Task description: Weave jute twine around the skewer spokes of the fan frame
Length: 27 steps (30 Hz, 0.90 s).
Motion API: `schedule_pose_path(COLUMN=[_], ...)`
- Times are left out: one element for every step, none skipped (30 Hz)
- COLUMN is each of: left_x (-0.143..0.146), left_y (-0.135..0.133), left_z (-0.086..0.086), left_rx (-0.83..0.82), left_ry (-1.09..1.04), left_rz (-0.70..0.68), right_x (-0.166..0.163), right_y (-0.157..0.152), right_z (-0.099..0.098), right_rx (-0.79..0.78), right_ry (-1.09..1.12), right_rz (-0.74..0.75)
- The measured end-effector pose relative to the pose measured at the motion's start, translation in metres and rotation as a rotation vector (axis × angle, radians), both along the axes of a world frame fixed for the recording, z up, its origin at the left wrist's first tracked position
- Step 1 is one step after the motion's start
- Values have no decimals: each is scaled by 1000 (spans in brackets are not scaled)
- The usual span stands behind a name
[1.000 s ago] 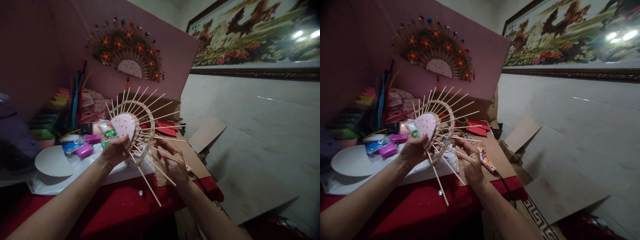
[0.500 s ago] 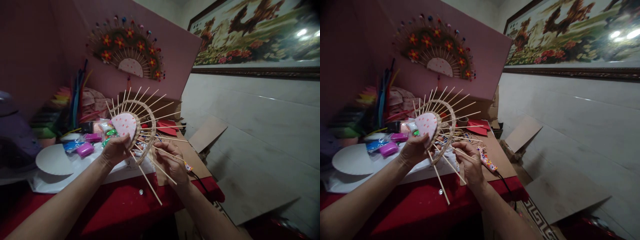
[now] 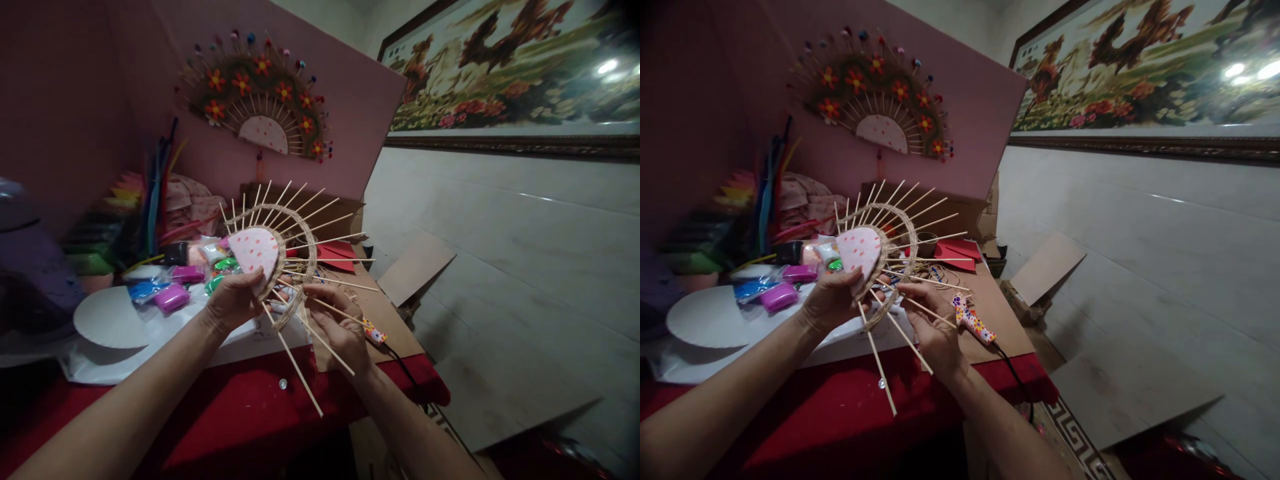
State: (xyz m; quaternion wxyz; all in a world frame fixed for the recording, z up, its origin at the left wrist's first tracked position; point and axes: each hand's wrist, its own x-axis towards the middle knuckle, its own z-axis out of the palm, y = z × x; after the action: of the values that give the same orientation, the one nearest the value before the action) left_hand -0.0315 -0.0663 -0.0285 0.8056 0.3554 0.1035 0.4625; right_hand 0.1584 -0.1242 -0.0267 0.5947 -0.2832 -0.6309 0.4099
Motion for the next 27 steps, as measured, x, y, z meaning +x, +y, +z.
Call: schedule_pose_path(left_x=[0, 0, -1, -1, -2, -2, -3, -4, -4, -4, -4, -4, -3, -3, -2, -2, -2, -2, -2, -2, -2, -2, -2, -3, -2, -2, -2], left_y=[0, 1, 1, 2, 3, 4, 5, 5, 6, 6, 5, 5, 4, 3, 2, 2, 1, 1, 1, 1, 1, 1, 1, 1, 1, 1, 0], left_z=[0, -1, -2, -2, -4, -5, -6, -7, -8, -8, -8, -7, -6, -5, -4, -2, -1, -1, 0, 0, -1, -1, -1, -1, 0, 0, 1], left_rx=[9, 17, 23, 27, 29, 29, 27, 22, 16, 10, 4, 0, -4, -5, -7, -8, -8, -8, -9, -9, -12, -15, -18, -20, -20, -17, -9], left_ry=[-5, -8, -10, -11, -10, -8, -4, 2, 9, 15, 20, 22, 23, 23, 23, 23, 22, 20, 18, 16, 16, 16, 16, 16, 17, 21, 26], left_rz=[-9, -15, -20, -27, -34, -39, -40, -37, -31, -24, -15, -7, -1, 5, 9, 11, 12, 14, 17, 22, 29, 37, 45, 52, 58, 63, 67], right_x=[0, -1, -1, -1, -1, -1, -1, -1, -1, -1, 0, 1, 2, 2, 3, 3, 3, 2, 1, 0, -1, -1, 0, 2, 6, 11, 16], right_y=[-1, -1, -1, -1, -1, -1, -1, 0, 0, 0, 1, 1, 1, 1, 1, 0, -1, -2, -4, -5, -6, -6, -6, -5, -3, -1, 1], right_z=[1, 1, 1, 0, 0, -1, -1, -1, -1, -1, -1, -1, -2, -3, -4, -6, -8, -10, -12, -15, -17, -19, -21, -22, -22, -22, -21], right_rx=[7, 14, 25, 38, 50, 59, 65, 69, 73, 80, 94, 112, 132, 148, 153, 143, 113, 72, 26, -20, -64, -111, -162, -222, -289, -356, -408], right_ry=[-13, -27, -42, -55, -64, -70, -75, -80, -85, -94, -102, -108, -108, -100, -85, -60, -27, 17, 70, 125, 171, 194, 198, 182, 160, 154, 171], right_rz=[-4, -9, -16, -24, -31, -35, -35, -30, -22, -13, -8, -4, -2, 2, 7, 8, 1, -20, -53, -90, -120, -133, -125, -101, -70, -46, -41])
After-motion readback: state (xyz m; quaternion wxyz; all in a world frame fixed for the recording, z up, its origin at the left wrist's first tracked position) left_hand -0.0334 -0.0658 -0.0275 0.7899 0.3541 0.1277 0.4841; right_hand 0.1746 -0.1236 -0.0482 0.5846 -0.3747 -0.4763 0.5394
